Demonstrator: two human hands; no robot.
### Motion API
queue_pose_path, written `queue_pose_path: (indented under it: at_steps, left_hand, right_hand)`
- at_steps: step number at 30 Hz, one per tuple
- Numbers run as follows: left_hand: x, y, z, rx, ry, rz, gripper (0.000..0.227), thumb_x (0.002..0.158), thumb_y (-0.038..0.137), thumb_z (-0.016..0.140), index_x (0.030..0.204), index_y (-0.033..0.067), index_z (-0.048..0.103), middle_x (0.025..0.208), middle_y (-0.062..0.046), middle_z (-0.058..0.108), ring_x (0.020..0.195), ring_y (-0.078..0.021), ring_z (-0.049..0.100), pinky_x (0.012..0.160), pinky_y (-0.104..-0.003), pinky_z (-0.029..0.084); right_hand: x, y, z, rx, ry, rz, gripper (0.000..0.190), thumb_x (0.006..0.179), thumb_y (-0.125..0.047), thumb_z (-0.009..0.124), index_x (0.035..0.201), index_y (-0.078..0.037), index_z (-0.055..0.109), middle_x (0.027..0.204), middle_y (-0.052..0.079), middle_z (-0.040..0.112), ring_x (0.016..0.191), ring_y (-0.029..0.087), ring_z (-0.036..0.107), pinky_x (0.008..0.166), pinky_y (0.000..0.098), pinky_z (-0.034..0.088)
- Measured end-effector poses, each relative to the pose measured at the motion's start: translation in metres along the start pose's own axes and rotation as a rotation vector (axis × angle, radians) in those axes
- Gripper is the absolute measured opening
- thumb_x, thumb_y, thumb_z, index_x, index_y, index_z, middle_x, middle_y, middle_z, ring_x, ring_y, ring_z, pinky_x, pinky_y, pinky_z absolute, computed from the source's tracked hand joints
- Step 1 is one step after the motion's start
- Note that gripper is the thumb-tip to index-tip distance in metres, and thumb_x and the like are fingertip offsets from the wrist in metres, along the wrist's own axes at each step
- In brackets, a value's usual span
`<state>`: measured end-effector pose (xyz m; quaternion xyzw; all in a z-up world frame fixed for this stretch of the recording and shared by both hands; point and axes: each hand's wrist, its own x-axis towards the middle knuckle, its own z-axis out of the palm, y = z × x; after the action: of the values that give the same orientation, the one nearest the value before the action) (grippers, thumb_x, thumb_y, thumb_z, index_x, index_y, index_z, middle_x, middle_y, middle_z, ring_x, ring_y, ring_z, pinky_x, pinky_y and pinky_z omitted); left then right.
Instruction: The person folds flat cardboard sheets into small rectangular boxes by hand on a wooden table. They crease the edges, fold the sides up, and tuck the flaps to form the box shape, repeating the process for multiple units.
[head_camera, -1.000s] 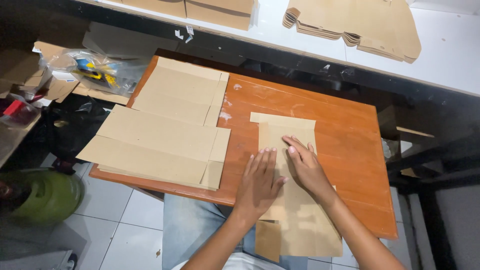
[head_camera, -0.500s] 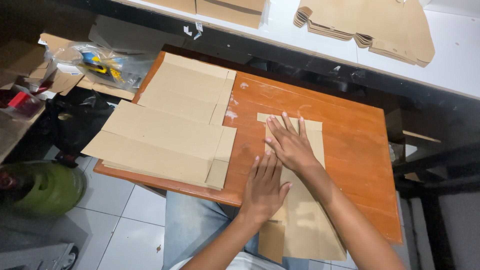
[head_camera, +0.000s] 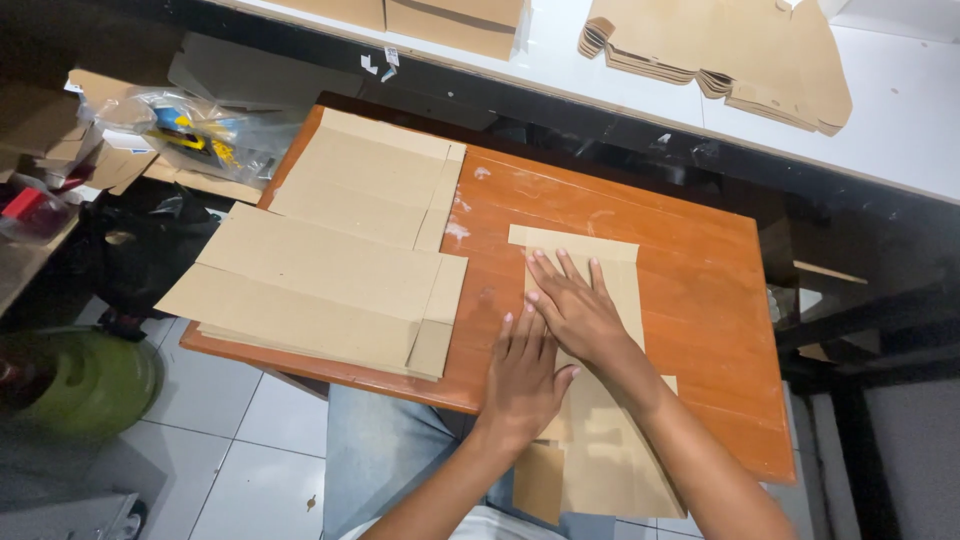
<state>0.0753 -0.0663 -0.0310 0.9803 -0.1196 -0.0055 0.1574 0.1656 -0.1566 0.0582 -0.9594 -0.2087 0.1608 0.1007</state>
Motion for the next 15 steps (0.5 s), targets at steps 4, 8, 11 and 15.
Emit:
queue_pose_path:
  at_steps: [4, 8, 11, 15]
  left_hand:
    - [-0.001, 0.004, 0.007, 0.06, 0.057, -0.022, 0.075, 0.106, 0.058, 0.023, 0.16, 0.0061, 0.028, 0.169, -0.014, 0.022, 0.159, -0.0286, 0.008, 0.13, -0.049, -0.005]
    - [-0.003, -0.001, 0.03, 0.026, 0.296, 0.006, 0.081, 0.102, 0.056, 0.043, 0.162, 0.0065, 0.025, 0.167, -0.014, 0.029, 0.157, -0.0286, 0.018, 0.131, -0.051, 0.003]
    - [-0.004, 0.0, 0.014, -0.016, 0.355, 0.03, 0.079, 0.099, 0.057, 0.048, 0.157, 0.0043, 0.036, 0.162, -0.015, 0.039, 0.155, -0.0296, 0.027, 0.13, -0.051, 0.012]
    - [-0.009, 0.0, 0.001, -0.037, 0.31, 0.024, 0.076, 0.1, 0.055, 0.044, 0.155, 0.0032, 0.041, 0.163, -0.015, 0.04, 0.154, -0.0296, 0.03, 0.129, -0.052, 0.015]
  right_hand:
    - [0.036, 0.003, 0.007, 0.005, 0.135, -0.017, 0.075, 0.106, -0.061, 0.026, 0.164, -0.014, 0.028, 0.172, 0.005, 0.025, 0.16, 0.029, 0.015, 0.127, 0.0628, -0.003]
    - [0.061, 0.01, 0.018, 0.086, 0.182, -0.049, 0.085, 0.102, -0.059, 0.046, 0.164, -0.006, 0.024, 0.172, 0.016, 0.021, 0.159, 0.036, 0.015, 0.125, 0.0684, -0.001]
    - [0.078, 0.008, 0.018, 0.23, 0.317, -0.055, 0.089, 0.097, -0.055, 0.06, 0.164, -0.004, 0.029, 0.166, 0.02, 0.034, 0.157, 0.04, 0.023, 0.122, 0.0704, 0.003]
    - [0.108, 0.025, 0.04, 0.222, 0.536, -0.05, 0.067, 0.091, -0.042, 0.074, 0.146, -0.01, 0.054, 0.143, 0.015, 0.06, 0.141, 0.037, 0.048, 0.119, 0.0677, 0.022]
